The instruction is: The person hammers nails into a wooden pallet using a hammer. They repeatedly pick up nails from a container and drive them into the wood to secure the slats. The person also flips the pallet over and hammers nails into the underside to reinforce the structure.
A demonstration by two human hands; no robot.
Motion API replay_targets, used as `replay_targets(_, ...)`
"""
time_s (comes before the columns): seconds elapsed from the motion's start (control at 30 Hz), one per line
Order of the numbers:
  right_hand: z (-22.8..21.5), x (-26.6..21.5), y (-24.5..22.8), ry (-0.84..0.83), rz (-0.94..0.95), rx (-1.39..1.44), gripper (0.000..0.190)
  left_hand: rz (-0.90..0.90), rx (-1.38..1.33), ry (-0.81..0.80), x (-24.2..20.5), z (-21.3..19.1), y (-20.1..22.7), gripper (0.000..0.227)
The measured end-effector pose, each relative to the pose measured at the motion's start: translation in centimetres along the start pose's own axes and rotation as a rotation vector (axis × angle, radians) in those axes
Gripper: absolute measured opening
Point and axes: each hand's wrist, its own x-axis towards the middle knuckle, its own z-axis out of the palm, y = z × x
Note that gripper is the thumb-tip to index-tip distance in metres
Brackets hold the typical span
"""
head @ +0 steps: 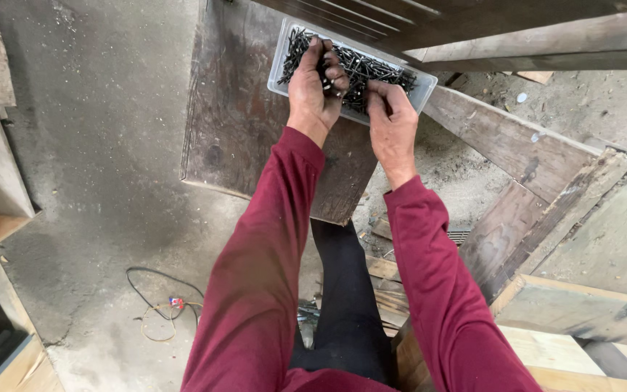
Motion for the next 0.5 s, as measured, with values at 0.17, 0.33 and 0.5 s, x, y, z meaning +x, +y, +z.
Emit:
replay_targets(0.17,0.8,-2.1,-1.3,0.055,0.085,0.063,0.014,-0.064,0.269,0.210,-1.0,1.2,1.2,0.027)
replay_targets(0.33,2.8,-5.2,-1.8,0.014,0.040,0.007,0.012,-0.170,0.018,-0.044,-1.6,0.4,1.8,0.016)
replay_targets(0.5,6.7,-8.5,0.7,-0.360,0.010,-0.141,0.013,-0.234,0.048,0.089,-2.6,1.5,2.9,0.022)
